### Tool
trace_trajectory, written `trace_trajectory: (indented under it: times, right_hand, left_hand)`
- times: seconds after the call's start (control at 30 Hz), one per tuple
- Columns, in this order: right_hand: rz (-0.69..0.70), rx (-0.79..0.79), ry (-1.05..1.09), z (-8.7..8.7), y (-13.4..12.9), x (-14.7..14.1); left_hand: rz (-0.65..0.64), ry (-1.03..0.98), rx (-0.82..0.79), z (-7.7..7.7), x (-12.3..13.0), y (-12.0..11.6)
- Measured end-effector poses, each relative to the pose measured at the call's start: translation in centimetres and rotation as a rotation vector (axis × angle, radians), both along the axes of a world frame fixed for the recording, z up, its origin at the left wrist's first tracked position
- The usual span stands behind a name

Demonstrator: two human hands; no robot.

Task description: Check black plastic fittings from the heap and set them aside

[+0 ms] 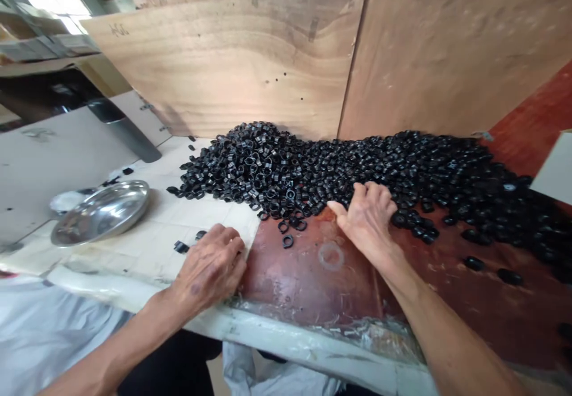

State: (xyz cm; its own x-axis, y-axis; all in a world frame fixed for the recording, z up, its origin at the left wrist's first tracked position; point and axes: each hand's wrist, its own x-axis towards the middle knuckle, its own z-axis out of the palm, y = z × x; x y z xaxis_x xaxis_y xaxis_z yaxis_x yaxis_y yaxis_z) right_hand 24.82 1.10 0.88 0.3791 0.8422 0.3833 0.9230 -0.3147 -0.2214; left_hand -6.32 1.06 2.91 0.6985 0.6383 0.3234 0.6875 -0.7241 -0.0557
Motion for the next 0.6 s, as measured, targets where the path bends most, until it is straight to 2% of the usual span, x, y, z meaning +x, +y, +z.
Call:
trace_trajectory:
  times: [0.1, 0.23, 0.37, 0.5, 0.6]
  right_hand:
    - [-0.074, -0.051, -0.039, -2.4, 1.0, 1.0]
    - [0.055, -0.051, -0.015, -4.5, 1.2, -0.2]
    - [0.187, -0.009, -0.010, -5.6, 0.9, -2.3]
    - [0.305, -0.014, 0.062, -5.4, 0.7, -3.2]
    - [0.390, 0.058, 0.118, -3.4, 0.6, -1.9]
  left_hand:
    - [0.064, -0.069, 0.069, -0.3, 0.0, -0.4]
    - [0.086, -0.265, -0.192, -2.5, 4.1, -1.3]
    - [0.130, -0.330, -0.259, -5.1, 7.5, -0.4]
    - [0.108, -0.382, -0.292, -6.2, 7.8, 0.6]
    - [0.085, -0.482, -0.341, -6.2, 7.4, 0.6]
